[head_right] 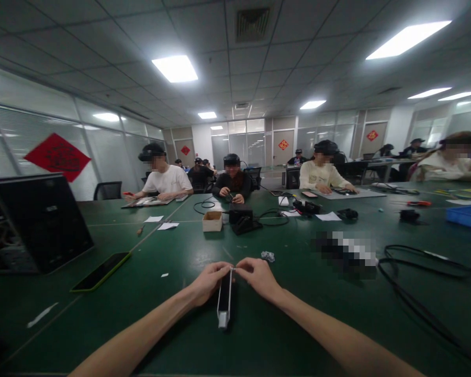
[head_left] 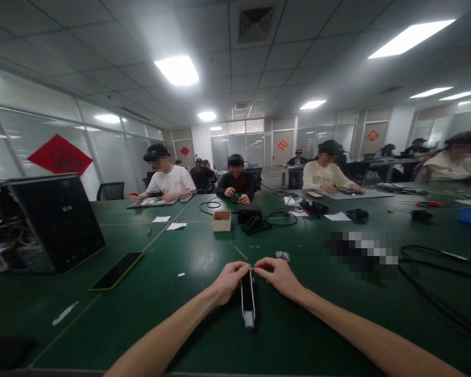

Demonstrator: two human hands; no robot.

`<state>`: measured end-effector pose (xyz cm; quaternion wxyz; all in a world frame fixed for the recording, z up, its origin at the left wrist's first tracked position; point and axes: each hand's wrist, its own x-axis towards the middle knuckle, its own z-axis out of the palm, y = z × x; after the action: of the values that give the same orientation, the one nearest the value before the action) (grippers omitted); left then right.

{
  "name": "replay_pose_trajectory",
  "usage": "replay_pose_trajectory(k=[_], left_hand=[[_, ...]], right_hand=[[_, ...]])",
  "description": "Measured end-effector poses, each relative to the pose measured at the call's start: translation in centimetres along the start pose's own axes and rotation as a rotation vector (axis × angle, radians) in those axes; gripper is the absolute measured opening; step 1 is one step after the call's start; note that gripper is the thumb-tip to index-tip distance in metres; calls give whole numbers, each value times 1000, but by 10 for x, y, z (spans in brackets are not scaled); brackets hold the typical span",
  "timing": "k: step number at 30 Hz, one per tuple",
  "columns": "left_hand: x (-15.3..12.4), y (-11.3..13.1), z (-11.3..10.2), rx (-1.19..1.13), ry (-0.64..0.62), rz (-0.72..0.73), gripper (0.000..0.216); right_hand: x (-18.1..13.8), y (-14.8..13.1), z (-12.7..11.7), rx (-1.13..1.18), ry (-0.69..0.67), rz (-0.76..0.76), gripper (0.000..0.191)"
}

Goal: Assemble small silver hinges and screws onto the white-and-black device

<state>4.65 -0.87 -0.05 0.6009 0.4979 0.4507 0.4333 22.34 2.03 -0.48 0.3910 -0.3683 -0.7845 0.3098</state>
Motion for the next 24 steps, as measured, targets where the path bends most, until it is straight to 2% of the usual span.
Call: replay_pose_trajectory(k=[5,14,20,24], left_hand=[[-3,0,2,25,-33,40,36],[-2,1,-2,254,-92,131,40],[-3,12,-6,571,-108,212,30],[-5,19,-8,749,-108,271,30]], right_hand=[[-1,3,0,-27,0,-78,20],[0,2,-1,-56,-60,-78,18],[5,7,-13,-230,-106,-184,14],[6,11,-18,-303,-151,-203,15]])
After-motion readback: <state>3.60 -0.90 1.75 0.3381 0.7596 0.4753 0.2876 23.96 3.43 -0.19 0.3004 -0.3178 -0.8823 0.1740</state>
